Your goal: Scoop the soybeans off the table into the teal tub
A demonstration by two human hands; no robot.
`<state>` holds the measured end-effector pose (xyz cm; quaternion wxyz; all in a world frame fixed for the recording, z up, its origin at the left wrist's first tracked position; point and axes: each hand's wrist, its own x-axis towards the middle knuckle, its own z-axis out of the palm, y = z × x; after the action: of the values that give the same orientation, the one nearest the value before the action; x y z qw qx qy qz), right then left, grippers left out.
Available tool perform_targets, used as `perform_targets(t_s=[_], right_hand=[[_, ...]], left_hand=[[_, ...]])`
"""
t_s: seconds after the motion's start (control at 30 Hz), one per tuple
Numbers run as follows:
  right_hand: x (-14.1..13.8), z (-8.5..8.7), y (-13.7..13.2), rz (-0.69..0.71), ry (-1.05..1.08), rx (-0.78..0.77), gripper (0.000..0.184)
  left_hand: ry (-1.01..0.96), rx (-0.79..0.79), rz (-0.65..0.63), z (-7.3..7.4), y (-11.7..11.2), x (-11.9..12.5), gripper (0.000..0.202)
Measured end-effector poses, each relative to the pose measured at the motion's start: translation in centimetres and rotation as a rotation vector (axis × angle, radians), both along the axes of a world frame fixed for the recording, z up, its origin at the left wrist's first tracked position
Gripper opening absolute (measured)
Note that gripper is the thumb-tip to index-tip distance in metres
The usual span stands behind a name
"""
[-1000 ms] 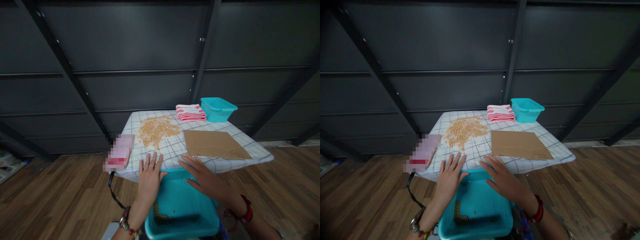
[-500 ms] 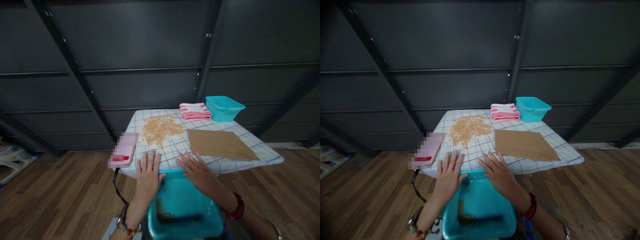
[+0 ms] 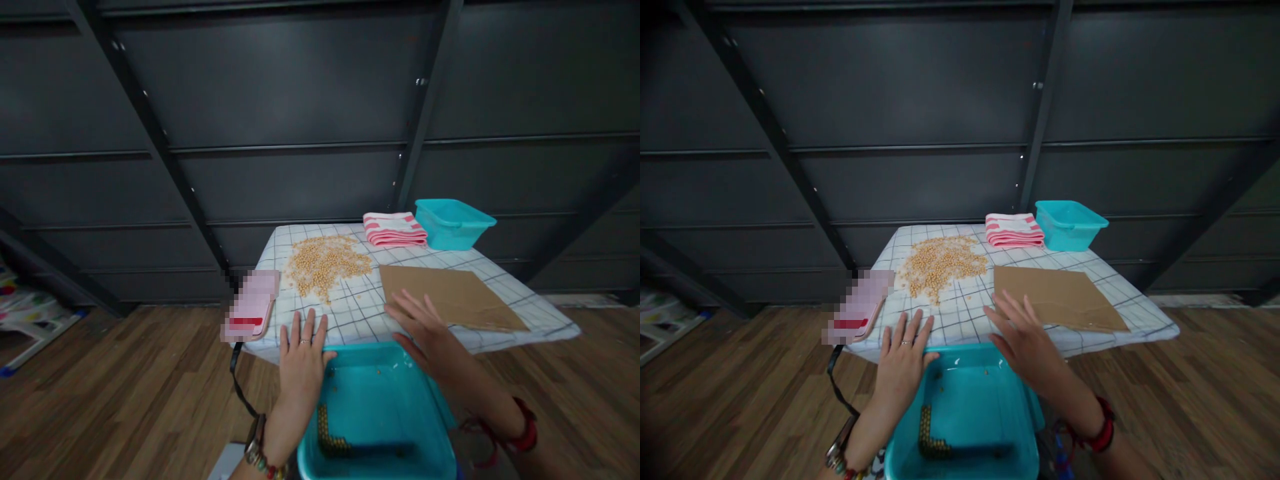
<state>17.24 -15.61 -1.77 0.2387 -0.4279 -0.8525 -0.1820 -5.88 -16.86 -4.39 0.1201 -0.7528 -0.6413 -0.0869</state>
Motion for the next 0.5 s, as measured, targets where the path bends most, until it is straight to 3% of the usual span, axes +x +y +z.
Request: perform_targets(t_s=[0.13, 0.2, 0.33, 0.5], right_hand=[[5.1, -0.1, 2.0, -0.24, -0.034, 0.023, 0.04], [8.3, -0.4, 2.9, -0.314, -0.101, -0.041, 0.048], [13.1, -0.5, 3.6, -0.22, -0.2, -0.247, 0.052], [14.3, 0.6, 3.3, -0.145, -0.267, -0.426, 0.044]], left_hand=[[-0.008, 0.006, -0.002, -0.1, 0.0, 0.0, 0.056], [-0.004, 0.019, -0.007, -0.3, 0.0, -0.1, 0.055], [0.006, 0.053, -0.031, -0.7, 0.0, -0.3, 0.055], [0.037, 0.041, -0.014, -0.4, 0.0, 0.0, 0.057]])
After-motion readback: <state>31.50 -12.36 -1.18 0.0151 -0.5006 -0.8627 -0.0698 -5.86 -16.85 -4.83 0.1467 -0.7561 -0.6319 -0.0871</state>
